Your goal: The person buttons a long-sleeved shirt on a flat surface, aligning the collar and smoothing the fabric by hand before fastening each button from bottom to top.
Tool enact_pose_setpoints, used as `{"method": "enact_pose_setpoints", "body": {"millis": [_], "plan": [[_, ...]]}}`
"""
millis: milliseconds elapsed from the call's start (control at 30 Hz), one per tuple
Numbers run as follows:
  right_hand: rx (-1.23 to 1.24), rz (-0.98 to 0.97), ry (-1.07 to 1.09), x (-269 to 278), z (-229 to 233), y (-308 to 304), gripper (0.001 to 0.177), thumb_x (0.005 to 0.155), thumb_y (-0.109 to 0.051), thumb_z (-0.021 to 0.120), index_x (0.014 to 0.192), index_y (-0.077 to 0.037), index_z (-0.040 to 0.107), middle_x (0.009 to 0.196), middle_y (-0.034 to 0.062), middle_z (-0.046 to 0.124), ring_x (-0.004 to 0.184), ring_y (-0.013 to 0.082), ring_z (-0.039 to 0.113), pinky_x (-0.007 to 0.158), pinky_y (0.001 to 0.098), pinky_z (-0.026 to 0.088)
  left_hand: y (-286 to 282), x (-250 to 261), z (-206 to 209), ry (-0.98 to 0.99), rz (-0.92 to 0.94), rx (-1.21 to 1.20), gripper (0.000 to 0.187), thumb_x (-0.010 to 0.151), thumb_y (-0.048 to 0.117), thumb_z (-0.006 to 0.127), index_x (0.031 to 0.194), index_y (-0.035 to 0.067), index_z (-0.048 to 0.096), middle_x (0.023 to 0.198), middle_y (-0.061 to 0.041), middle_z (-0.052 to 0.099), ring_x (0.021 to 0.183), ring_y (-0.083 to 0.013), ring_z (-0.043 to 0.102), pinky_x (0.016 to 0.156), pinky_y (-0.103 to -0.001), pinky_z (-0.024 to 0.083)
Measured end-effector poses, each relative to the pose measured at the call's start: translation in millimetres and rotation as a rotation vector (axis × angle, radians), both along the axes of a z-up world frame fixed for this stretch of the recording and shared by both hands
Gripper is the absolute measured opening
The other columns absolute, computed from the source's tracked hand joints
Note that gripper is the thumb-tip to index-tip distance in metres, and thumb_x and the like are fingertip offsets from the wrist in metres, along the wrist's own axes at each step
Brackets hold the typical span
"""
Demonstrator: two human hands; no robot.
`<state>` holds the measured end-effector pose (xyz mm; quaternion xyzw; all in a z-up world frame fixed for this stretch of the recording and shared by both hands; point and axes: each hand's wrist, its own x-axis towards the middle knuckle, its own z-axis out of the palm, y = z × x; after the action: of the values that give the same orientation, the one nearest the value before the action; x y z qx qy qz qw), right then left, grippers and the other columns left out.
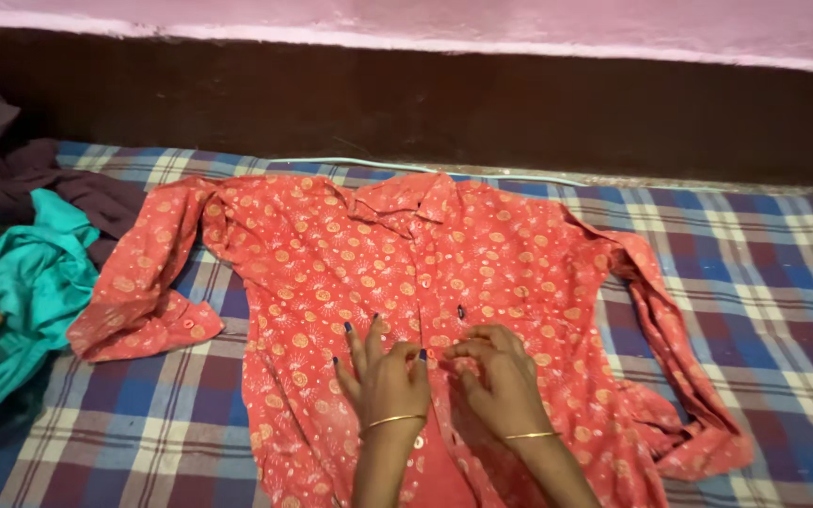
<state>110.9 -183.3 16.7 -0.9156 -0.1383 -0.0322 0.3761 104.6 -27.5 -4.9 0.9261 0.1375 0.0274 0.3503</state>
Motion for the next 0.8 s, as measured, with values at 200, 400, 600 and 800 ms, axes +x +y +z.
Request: {"method": "enact_pose_setpoints", "body": {"millis": [200,400,600,800], "plan": [[-0.064,-0.181,-0.08,-3.1,-41.0,22.8,0.028,0.08,-0.015,0.072,0.106,-0.018,0.081,0.136,0.0129,0.056,0.14,0.0392,0.034,0.11,0.0538,0.024,-4.3,7.1,-22.7,-0.014,0.064,-0.085,0.019,0.078,0.024,0.077,0.094,0.016,0.072,0.168,-0.01,0.026,0.154,-0.0393,0.002,0.117,-0.067,-0.006],[0.009,-0.303,-0.007,-1.8,-43.0,31.3,0.018,0.085,-0.018,0.071,0.099,-0.02,0.082,0.14,0.0059,0.054,0.148,0.0343,0.026,0.115,0.0541,0.013,-8.3,10.8,-25.8,-0.075,0.073,-0.082,0.015,0.075,0.014,0.078,0.087,0.015,0.07,0.166,-0.011,0.027,0.155,-0.0411,0.002,0.115,-0.07,-0.008],[0.032,-0.378,0.03,2.5,-41.8,36.4,0.016,0.074,-0.028,0.081,0.089,-0.02,0.081,0.137,0.0028,0.055,0.145,0.0283,0.03,0.114,0.052,0.013,-1.9,12.5,-20.8,-0.008,0.085,-0.181,0.014,0.076,0.016,0.078,0.089,0.019,0.073,0.17,-0.004,0.025,0.155,-0.0377,0.0,0.115,-0.068,-0.011],[0.045,-0.418,0.122,6.7,-44.3,36.0,0.015,0.073,-0.033,0.083,0.082,-0.021,0.081,0.136,0.0004,0.053,0.142,0.0232,0.032,0.114,0.0506,0.011,0.1,10.6,-21.5,-0.018,0.055,-0.179,0.014,0.078,0.016,0.077,0.092,0.019,0.074,0.17,-0.005,0.024,0.156,-0.0377,-0.001,0.115,-0.068,-0.012]]}}
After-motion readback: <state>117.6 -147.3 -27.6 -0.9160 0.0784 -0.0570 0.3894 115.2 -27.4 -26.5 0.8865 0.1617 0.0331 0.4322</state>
